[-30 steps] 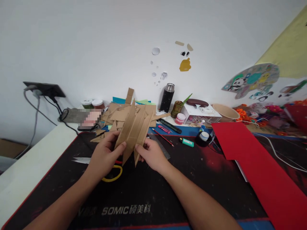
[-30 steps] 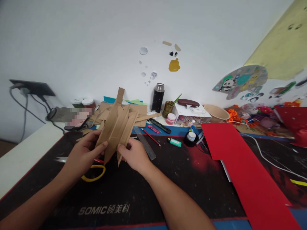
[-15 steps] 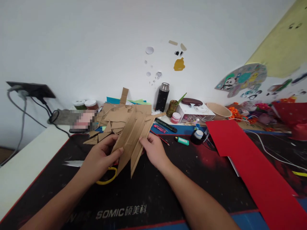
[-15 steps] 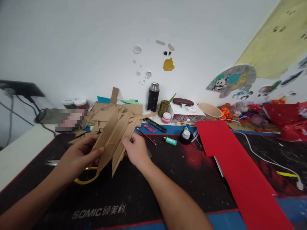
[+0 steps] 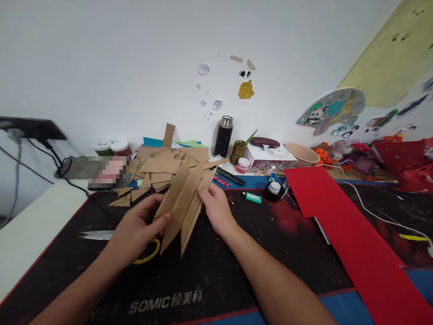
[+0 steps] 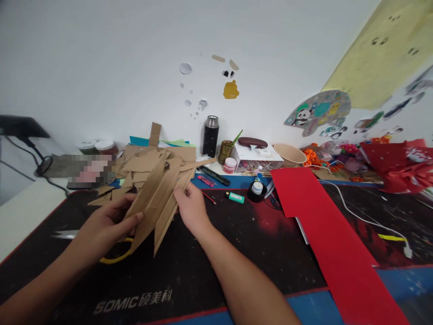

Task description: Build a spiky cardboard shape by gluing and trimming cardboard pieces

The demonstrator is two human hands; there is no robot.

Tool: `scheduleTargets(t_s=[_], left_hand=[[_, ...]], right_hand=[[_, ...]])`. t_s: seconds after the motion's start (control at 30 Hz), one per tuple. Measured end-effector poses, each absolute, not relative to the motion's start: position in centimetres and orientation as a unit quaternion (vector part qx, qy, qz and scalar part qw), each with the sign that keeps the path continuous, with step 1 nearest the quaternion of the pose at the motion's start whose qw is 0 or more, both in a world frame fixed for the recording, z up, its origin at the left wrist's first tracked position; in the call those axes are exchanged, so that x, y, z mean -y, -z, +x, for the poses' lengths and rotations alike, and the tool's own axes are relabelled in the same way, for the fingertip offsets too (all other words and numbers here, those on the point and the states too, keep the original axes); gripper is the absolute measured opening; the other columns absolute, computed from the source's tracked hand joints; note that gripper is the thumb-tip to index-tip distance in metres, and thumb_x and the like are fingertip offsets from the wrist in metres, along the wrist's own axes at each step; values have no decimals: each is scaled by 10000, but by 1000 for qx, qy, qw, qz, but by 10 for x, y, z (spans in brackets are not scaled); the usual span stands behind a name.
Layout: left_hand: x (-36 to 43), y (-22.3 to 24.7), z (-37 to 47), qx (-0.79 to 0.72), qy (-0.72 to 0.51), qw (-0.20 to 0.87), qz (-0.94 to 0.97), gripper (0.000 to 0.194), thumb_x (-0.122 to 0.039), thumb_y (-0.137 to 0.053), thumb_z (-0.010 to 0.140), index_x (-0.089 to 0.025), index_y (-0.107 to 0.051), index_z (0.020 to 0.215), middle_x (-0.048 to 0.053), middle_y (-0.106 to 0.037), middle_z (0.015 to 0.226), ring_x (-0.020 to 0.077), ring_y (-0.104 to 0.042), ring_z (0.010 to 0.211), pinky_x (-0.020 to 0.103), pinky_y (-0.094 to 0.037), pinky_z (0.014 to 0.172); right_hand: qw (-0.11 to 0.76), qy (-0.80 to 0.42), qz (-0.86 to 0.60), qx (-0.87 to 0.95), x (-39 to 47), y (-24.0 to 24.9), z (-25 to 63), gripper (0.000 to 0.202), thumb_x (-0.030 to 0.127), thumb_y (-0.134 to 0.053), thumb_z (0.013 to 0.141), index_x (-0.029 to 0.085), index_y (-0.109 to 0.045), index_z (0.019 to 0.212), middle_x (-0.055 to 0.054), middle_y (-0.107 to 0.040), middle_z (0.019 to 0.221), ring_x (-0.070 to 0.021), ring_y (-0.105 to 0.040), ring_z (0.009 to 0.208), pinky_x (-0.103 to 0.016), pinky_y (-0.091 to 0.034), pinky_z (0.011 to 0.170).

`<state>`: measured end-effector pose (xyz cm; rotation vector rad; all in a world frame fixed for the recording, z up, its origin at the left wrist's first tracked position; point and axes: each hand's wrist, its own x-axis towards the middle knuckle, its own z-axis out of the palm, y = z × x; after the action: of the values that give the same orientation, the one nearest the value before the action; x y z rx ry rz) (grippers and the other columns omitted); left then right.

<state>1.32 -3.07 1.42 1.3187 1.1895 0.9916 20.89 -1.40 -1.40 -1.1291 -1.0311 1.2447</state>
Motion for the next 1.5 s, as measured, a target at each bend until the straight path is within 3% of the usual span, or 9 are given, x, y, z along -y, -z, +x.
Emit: scheduleTargets(t_s=[0.17, 0.27, 0.6, 0.8, 0.93, 1.1, 1.23, 1.5], left_hand=[[25, -9, 10, -511, -461, 520, 506, 441, -413, -896, 652, -232, -706, 1006, -22, -684, 763, 145, -559, 523, 248, -470, 459], [20, -6, 5, -503, -501, 527, 467, 465, -406, -881, 686, -216, -695, 1067, -32, -687, 767, 113, -531, 499, 210, -423, 438], [18, -16, 5, -479, -586, 515, 401, 458, -354, -897, 647, -192, -679, 1016, -49, -658, 719, 96, -524, 491, 183, -402, 409], [20, -9, 6, -474, -560, 533, 421, 443, -355, -878, 690, -198, -677, 1052, -57, -636, 700, 104, -535, 508, 186, -426, 435], [21, -4, 7, -477, -535, 543, 438, 462, -370, -881, 709, -202, -683, 1091, -40, -679, 755, 106, -555, 520, 189, -441, 450], [20, -4, 7, -474, -511, 548, 462, 449, -495, -899, 739, -184, -718, 1007, -6, -707, 769, 131, -610, 569, 224, -518, 522], [20, -3, 5, -488, -501, 538, 471, 455, -580, -866, 775, -178, -734, 941, 8, -696, 699, 148, -601, 542, 235, -498, 490], [21, -8, 6, -497, -504, 521, 478, 462, -592, -865, 745, -181, -731, 906, 10, -708, 729, 155, -610, 535, 260, -530, 503]], right_hand=[[499, -550, -449, 497, 25, 17, 194, 123, 327, -677, 916, 227, -659, 985, 4, -670, 828, -162, -610, 668, -249, -499, 557], [445, -582, -424, 532, 31, 19, 189, 145, 304, -698, 903, 222, -652, 1014, 30, -642, 768, -136, -580, 588, -224, -467, 489], [508, -580, -431, 469, 19, 17, 204, 364, 551, -729, 875, 196, -647, 889, 48, -621, 596, -118, -607, 488, -203, -445, 452], [467, -595, -406, 513, 24, 20, 199, 542, 743, -654, 904, 203, -617, 870, 30, -619, 626, -129, -610, 513, -227, -456, 465], [455, -579, -410, 538, 27, 22, 195, 554, 750, -702, 870, 200, -646, 906, 31, -616, 678, -117, -555, 517, -239, -455, 471], [474, -580, -414, 518, 25, 18, 197, 576, 777, -726, 831, 207, -641, 837, 33, -598, 671, -119, -561, 528, -239, -467, 479], [466, -574, -421, 526, 25, 19, 199, 617, 812, -674, 854, 203, -629, 766, 22, -606, 626, -124, -572, 498, -246, -474, 475], [474, -578, -415, 520, 25, 20, 199, 649, 832, -645, 863, 198, -627, 727, 11, -621, 582, -131, -590, 473, -239, -463, 456]])
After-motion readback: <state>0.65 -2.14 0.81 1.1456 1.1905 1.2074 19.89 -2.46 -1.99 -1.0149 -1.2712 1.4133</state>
